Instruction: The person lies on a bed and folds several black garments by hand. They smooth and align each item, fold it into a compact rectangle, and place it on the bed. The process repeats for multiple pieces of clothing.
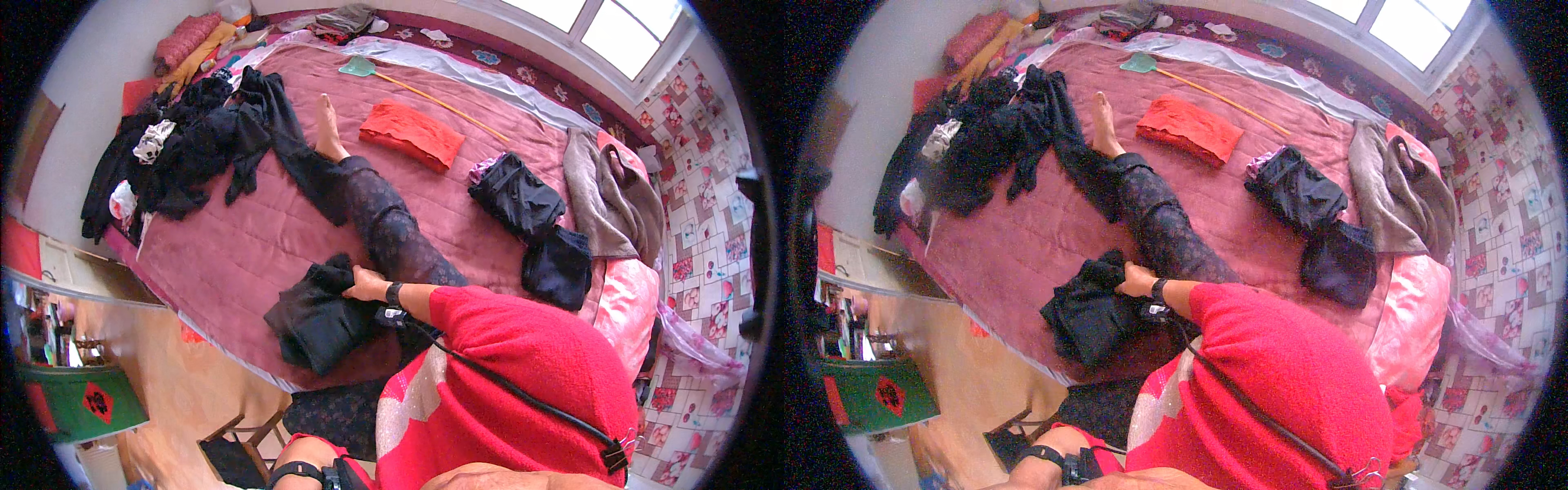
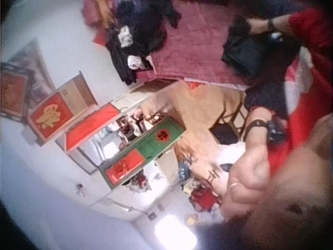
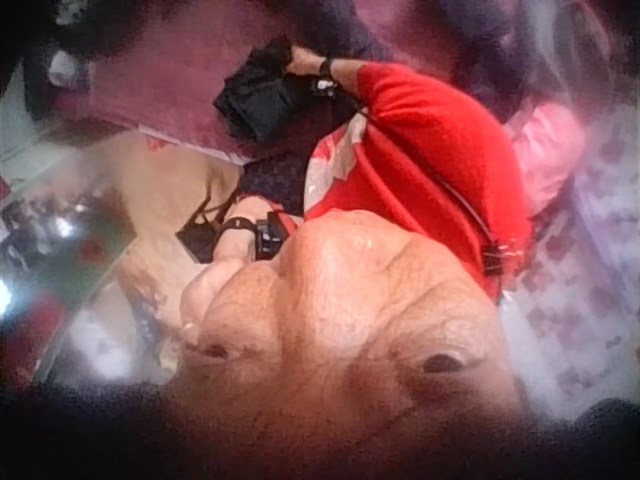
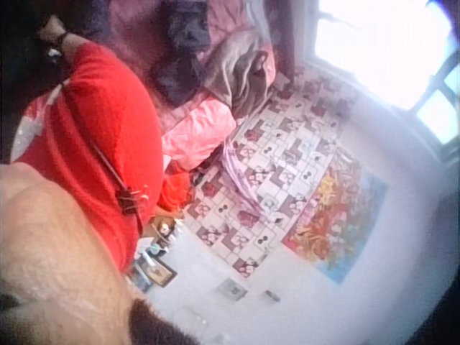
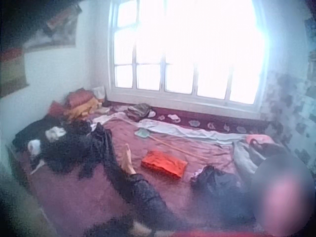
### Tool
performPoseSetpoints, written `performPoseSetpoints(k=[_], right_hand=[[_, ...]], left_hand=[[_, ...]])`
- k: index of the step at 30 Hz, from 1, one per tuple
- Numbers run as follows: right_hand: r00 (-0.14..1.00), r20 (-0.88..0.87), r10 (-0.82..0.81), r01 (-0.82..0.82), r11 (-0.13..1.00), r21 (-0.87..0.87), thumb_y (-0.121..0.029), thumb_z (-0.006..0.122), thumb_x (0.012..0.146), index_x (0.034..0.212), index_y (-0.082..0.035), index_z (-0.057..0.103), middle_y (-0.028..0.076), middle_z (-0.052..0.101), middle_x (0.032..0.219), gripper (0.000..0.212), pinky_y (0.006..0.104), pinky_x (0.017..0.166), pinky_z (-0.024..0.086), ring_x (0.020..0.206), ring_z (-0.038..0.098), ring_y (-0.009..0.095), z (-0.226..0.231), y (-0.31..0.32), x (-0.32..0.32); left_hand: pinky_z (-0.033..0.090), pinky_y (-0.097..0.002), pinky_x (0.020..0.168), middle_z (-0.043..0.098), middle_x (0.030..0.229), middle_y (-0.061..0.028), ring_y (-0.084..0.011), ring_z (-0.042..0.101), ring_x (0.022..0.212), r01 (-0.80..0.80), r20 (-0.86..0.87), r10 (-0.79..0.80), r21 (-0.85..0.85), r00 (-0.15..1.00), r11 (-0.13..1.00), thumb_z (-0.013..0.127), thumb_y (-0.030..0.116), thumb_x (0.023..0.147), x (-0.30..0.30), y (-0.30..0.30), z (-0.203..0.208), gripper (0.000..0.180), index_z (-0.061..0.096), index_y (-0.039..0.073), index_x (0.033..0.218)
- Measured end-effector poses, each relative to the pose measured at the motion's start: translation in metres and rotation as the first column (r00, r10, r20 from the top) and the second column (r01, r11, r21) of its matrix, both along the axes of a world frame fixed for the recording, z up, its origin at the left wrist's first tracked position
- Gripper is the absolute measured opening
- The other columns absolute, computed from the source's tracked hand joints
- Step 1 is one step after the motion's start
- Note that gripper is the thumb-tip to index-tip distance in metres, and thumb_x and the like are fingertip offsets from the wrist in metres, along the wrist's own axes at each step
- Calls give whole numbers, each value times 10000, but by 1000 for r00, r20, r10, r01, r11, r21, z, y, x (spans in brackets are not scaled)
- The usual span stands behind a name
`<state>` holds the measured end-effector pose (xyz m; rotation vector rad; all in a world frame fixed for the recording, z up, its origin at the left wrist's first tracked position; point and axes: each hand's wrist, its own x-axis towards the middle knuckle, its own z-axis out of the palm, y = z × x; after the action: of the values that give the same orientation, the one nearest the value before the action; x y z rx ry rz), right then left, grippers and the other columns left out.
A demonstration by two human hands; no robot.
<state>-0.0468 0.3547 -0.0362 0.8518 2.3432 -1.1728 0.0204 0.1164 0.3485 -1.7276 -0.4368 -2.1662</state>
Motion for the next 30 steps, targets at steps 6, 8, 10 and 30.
performPoseSetpoints(k=[6,8,10,30], right_hand=[[1000,5,-14,14,1000,-15,-440,807,745,1187,20,533,253,641,1163,694,446,958,475,1139,602,398,0,0,0],[998,-62,-17,15,1000,-24,-442,810,740,1190,22,532,252,642,1163,703,446,958,476,1140,602,397,-2,0,-1],[997,-75,-17,17,1000,-13,-443,812,736,1191,22,533,252,641,1163,708,446,957,477,1140,603,397,-3,0,-1],[999,-35,-36,35,999,-20,-416,819,728,1223,9,543,246,640,1169,709,439,946,480,1134,609,385,5,-1,-1]], left_hand=[[365,-252,494,502,832,7,-120,511,654,-117,113,123,-63,986,991,563,67,920,12,-3,1,161,438,146,857],[353,-257,482,498,815,7,-120,498,640,-108,130,108,-8,986,994,563,67,917,12,-2,-2,173,433,151,840],[357,-260,482,491,796,7,-123,496,633,-67,113,74,-59,991,996,566,68,912,9,-5,-1,172,439,154,835],[360,-336,820,387,1004,-107,-219,424,952,882,585,-662,-263,469,392,669,360,901,-15,77,-22,468,376,-4,935]])
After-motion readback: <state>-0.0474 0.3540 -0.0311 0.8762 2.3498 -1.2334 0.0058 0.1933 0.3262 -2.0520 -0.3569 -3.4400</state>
